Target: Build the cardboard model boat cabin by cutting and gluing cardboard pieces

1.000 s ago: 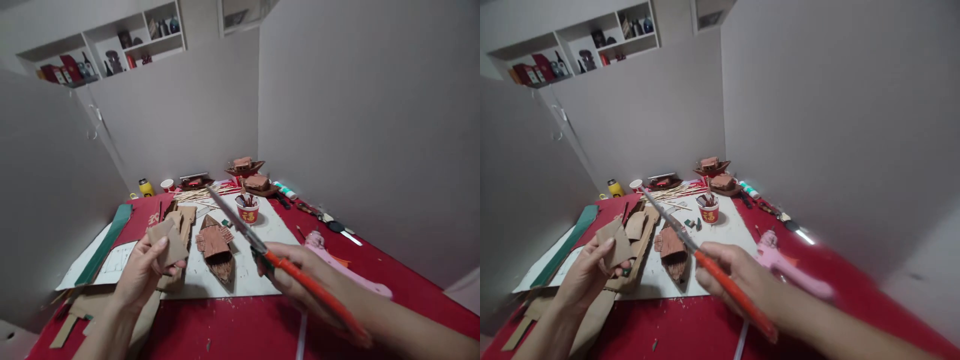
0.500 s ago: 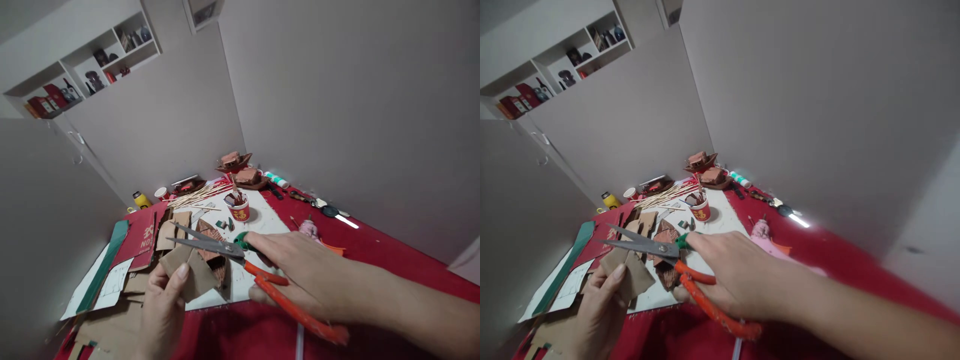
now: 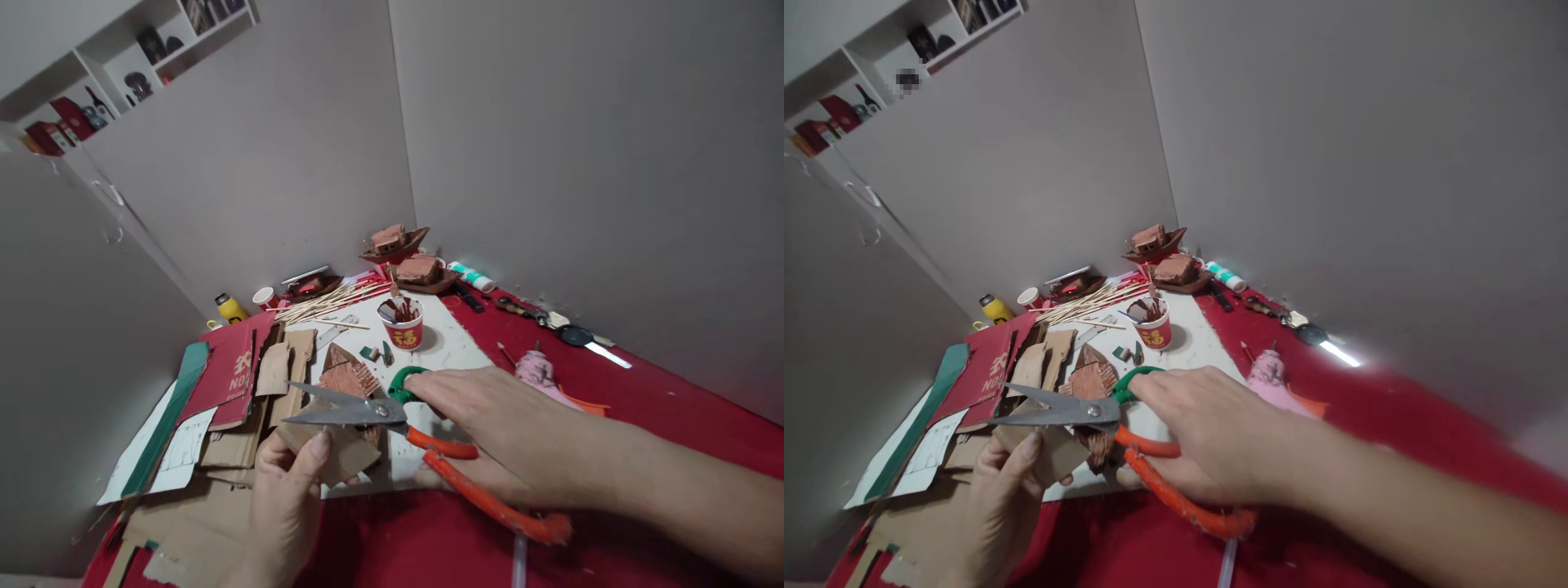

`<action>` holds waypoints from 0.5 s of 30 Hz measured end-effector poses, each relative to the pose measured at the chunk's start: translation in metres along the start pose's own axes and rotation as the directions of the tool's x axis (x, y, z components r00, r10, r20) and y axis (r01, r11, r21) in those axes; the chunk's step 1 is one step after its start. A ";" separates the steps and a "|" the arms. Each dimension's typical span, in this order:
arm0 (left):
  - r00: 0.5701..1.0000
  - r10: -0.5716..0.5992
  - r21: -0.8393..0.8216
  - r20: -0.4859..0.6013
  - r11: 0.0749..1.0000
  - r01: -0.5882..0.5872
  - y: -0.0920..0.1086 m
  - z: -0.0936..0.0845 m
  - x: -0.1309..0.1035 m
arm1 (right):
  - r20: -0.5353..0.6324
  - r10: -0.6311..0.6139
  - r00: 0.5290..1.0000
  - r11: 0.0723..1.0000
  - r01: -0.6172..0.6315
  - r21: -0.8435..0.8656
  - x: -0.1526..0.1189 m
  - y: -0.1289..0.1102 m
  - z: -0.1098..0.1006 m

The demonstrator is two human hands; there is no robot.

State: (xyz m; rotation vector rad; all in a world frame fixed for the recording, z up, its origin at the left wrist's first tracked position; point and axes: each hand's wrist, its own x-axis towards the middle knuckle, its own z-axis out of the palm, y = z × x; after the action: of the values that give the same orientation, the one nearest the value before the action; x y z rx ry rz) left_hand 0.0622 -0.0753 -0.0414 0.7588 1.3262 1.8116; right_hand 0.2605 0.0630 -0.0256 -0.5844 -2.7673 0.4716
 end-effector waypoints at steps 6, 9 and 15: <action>1.000 0.004 -0.059 0.029 0.998 -0.002 -0.002 0.005 0.003 | -0.002 -0.008 1.000 1.000 0.008 0.027 0.000 0.001 0.000; 0.996 0.025 -0.054 0.089 0.998 -0.020 -0.002 0.007 0.004 | -0.005 -0.024 1.000 0.998 0.025 0.051 -0.001 0.002 0.001; 0.984 0.063 -0.059 0.164 0.997 -0.054 -0.003 0.005 0.004 | 0.004 -0.040 0.999 0.998 0.040 0.046 -0.004 0.005 0.004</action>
State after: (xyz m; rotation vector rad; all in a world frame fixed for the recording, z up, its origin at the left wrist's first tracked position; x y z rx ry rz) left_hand 0.0651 -0.0689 -0.0426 0.9072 1.1537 1.7812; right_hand 0.2641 0.0643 -0.0322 -0.5170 -2.7590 0.5264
